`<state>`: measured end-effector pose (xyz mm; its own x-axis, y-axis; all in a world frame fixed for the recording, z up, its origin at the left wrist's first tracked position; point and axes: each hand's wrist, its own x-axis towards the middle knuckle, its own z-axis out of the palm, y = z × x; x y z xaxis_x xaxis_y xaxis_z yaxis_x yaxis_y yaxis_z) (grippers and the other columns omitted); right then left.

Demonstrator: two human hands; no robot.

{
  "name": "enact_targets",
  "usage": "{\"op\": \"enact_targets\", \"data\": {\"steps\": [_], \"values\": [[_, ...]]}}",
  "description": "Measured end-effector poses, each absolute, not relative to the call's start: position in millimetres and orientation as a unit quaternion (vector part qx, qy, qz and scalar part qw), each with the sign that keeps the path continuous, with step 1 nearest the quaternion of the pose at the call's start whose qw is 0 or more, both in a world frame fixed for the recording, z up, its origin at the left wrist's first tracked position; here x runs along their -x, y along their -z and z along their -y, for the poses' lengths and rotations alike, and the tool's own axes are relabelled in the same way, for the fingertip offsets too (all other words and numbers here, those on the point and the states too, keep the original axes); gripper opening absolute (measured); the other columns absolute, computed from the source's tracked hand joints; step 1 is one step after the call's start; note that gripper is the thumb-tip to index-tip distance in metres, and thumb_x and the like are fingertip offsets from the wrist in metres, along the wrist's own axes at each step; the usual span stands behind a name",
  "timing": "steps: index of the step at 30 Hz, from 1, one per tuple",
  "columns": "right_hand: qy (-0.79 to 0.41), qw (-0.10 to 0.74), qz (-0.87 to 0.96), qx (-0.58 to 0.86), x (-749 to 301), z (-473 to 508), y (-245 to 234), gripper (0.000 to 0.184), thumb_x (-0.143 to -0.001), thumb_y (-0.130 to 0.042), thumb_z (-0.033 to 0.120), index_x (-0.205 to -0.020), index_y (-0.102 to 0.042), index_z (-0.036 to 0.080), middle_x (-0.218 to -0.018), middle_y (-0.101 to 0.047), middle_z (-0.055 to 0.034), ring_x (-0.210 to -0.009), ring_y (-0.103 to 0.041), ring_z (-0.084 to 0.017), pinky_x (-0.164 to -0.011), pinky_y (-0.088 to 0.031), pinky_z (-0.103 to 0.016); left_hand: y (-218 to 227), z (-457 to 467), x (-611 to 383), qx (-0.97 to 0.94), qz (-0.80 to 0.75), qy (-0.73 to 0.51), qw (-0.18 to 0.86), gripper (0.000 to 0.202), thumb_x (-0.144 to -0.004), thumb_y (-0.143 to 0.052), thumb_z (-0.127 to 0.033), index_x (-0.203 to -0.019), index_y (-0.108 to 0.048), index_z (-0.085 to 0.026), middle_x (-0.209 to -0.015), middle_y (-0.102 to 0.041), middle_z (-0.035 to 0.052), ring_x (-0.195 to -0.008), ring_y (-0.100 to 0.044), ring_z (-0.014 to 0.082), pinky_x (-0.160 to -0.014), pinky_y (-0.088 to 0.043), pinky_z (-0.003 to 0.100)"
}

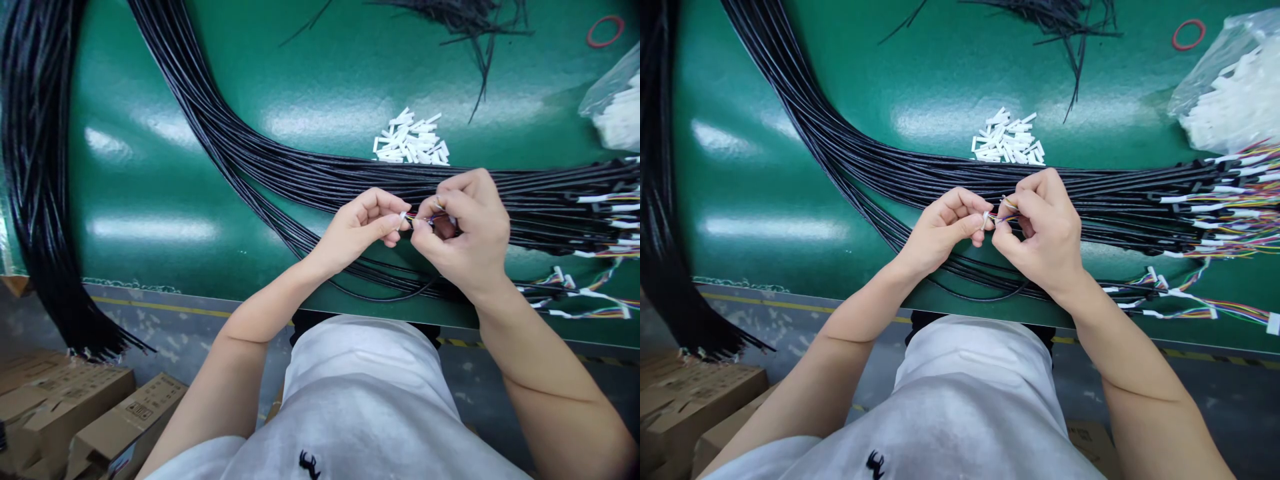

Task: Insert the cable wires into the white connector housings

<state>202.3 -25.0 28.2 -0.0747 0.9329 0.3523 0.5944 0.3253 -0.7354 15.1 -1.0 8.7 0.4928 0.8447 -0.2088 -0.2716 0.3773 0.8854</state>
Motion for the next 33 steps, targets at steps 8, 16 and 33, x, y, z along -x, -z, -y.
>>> {"op": "enact_targets", "data": {"steps": [8,16,33], "values": [[-0.249,0.414,0.689,0.541,-201.9,25.1,-32.3,0.017,-0.082,-0.068,0.008,-0.081,-0.065,0.025,-0.089,-0.055,-0.0042,-0.061,-0.042,-0.013,-0.049,-0.034,-0.031,-9.8,1.1,-15.1,-0.430,-0.341,-0.368,0.750,0.035,-0.089,-0.085,-0.046,-0.103,-0.068,-0.019,-0.088,-0.075,-0.0020,-0.071,-0.070,0.0044,-0.069,-0.058,0.019],[-0.252,0.398,0.689,0.550,-202.0,26.2,-33.2,0.016,-0.082,-0.073,0.012,-0.079,-0.066,0.026,-0.088,-0.057,-0.0043,-0.063,-0.046,-0.014,-0.054,-0.040,-0.034,-9.5,0.9,-14.5,-0.432,-0.345,-0.355,0.754,0.042,-0.082,-0.090,-0.049,-0.097,-0.066,-0.017,-0.085,-0.075,-0.0023,-0.067,-0.068,0.0044,-0.065,-0.056,0.019],[-0.509,0.414,0.547,0.519,-206.4,20.5,-29.2,0.016,-0.082,-0.075,0.017,-0.095,-0.070,0.025,-0.089,-0.063,0.0007,-0.061,-0.049,-0.010,-0.052,-0.040,-0.026,-4.8,-1.6,-14.9,-0.461,-0.362,-0.390,0.710,0.028,-0.096,-0.075,-0.047,-0.102,-0.071,-0.020,-0.087,-0.065,-0.0017,-0.073,-0.056,0.0057,-0.066,-0.048,0.019]]}}
